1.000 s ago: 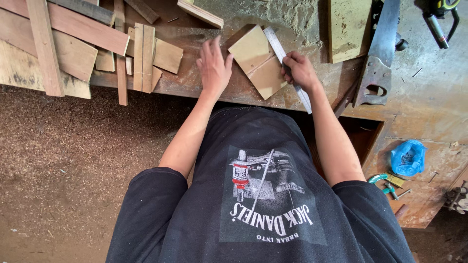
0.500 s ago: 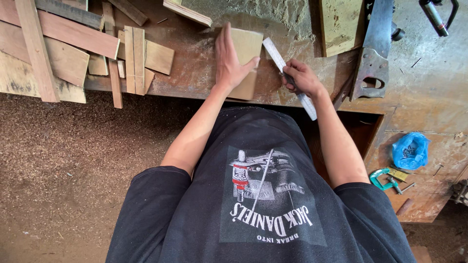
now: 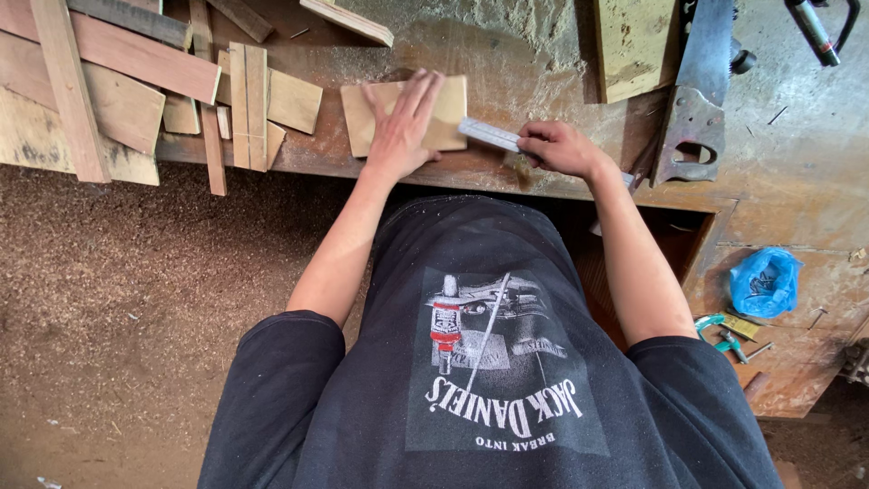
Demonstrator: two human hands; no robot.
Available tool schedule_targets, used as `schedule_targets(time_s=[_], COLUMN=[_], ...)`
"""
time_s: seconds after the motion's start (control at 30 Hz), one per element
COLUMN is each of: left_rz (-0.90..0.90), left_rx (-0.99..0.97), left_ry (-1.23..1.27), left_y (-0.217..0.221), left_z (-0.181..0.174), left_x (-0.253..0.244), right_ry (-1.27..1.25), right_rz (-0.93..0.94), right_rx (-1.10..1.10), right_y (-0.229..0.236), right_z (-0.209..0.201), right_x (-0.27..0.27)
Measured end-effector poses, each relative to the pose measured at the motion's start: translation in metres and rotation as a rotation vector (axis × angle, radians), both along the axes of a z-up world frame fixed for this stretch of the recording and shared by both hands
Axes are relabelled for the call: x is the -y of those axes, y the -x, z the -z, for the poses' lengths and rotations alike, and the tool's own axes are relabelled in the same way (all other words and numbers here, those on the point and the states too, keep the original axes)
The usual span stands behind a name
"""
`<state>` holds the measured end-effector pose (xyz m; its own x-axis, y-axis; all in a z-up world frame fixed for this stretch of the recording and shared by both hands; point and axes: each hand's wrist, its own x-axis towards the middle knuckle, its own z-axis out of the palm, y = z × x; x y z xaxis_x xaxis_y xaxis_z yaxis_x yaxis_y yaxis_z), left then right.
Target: The person measures and marks a small wooden block with a metal ruler, then uses a hand saw to cut the block along the marked line. The person repeats the measuring and cutting process on another small wooden block.
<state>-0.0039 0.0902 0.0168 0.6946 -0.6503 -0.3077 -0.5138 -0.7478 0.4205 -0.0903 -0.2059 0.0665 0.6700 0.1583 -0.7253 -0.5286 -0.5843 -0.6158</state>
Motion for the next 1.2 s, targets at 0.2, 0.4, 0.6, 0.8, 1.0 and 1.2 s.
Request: schedule_targets(time_s=[0.2, 0.4, 0.6, 0.8, 1.0, 1.2], left_rz=[0.071, -0.027, -0.165, -0.199, -0.246, -0.288], left_rx=[0.038, 0.185, 0.023, 0.041, 0.137, 0.190], left_ry=[0.225, 0.433, 0.507, 0.473, 0.483, 0.542], left_y=[0.005, 0.004, 0.000, 0.000, -0.004, -0.006], left_z=[0.005, 0.017, 0.032, 0.034, 0.054, 0.066], left_x=[-0.017, -0.039, -0.040, -0.042, -0.034, -0.032], right_ry=[0.004, -0.019, 0.028, -0.023, 0.081, 0.118], right_rz=[-0.153, 0.001, 0.010, 0.006, -0.025, -0.047], right_rx=[0.049, 0.040, 0.115, -0.019, -0.072, -0.049], right_y=[-0.012, -0.018, -0.048, -0.068, -0.073, -0.076], right_z=[0.031, 0.046, 0.041, 0.036, 0.029, 0.021], right_x=[-0.035, -0.046, -0.043, -0.042, -0.045, -0.047])
